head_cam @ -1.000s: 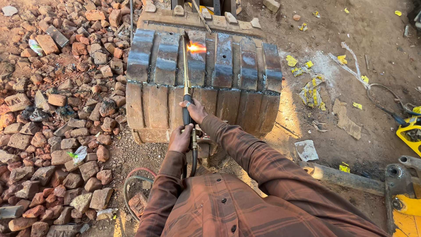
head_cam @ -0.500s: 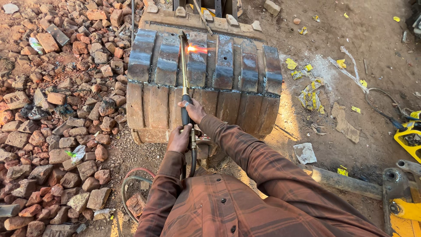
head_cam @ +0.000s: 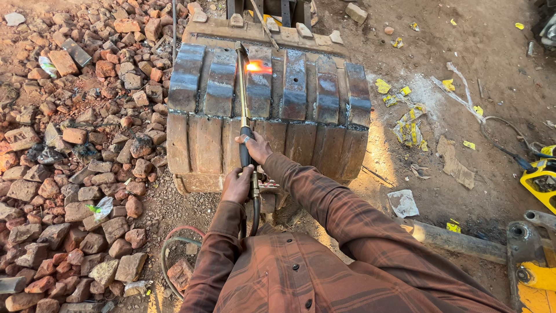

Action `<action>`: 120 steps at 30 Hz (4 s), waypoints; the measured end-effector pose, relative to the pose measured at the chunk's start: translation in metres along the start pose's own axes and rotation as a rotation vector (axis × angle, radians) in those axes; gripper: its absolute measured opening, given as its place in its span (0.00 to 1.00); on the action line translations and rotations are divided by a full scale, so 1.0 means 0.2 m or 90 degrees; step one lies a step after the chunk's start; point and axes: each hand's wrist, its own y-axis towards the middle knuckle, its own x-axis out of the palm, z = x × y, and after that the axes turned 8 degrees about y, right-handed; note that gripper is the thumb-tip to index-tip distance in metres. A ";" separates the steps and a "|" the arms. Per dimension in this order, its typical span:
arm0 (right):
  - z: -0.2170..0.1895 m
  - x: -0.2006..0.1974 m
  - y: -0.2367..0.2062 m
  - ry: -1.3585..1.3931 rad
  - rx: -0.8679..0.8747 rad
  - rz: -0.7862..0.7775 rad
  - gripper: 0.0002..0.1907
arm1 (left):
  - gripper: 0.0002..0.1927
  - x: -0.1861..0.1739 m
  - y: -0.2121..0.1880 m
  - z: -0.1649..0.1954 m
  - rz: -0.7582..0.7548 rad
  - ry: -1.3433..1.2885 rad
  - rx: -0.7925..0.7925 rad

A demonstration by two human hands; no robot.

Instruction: The person uses a handheld blowtorch to apply a flame to the surface of a large, heavy metal component, likely a bulldozer track shoe. The person holds the torch steady and directs the flame onto the metal, which is positioned on the ground in an outdoor work area.

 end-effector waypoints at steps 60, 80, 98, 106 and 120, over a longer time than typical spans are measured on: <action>0.03 -0.15 -0.11 0.107 -0.007 0.036 0.32 | 0.29 0.10 -0.03 0.04 -0.057 0.051 -0.002; 0.03 -0.09 -0.08 0.103 0.004 0.021 0.26 | 0.27 0.05 -0.02 0.04 -0.030 0.040 0.007; -0.02 0.02 -0.07 0.126 0.012 0.009 0.27 | 0.29 -0.02 -0.03 0.03 0.001 0.045 0.013; 0.00 0.06 -0.03 0.137 -0.027 -0.009 0.26 | 0.30 -0.05 -0.05 0.05 0.015 0.063 -0.007; -0.01 0.05 -0.02 0.134 -0.007 -0.037 0.29 | 0.27 -0.05 -0.08 0.09 0.023 0.042 -0.022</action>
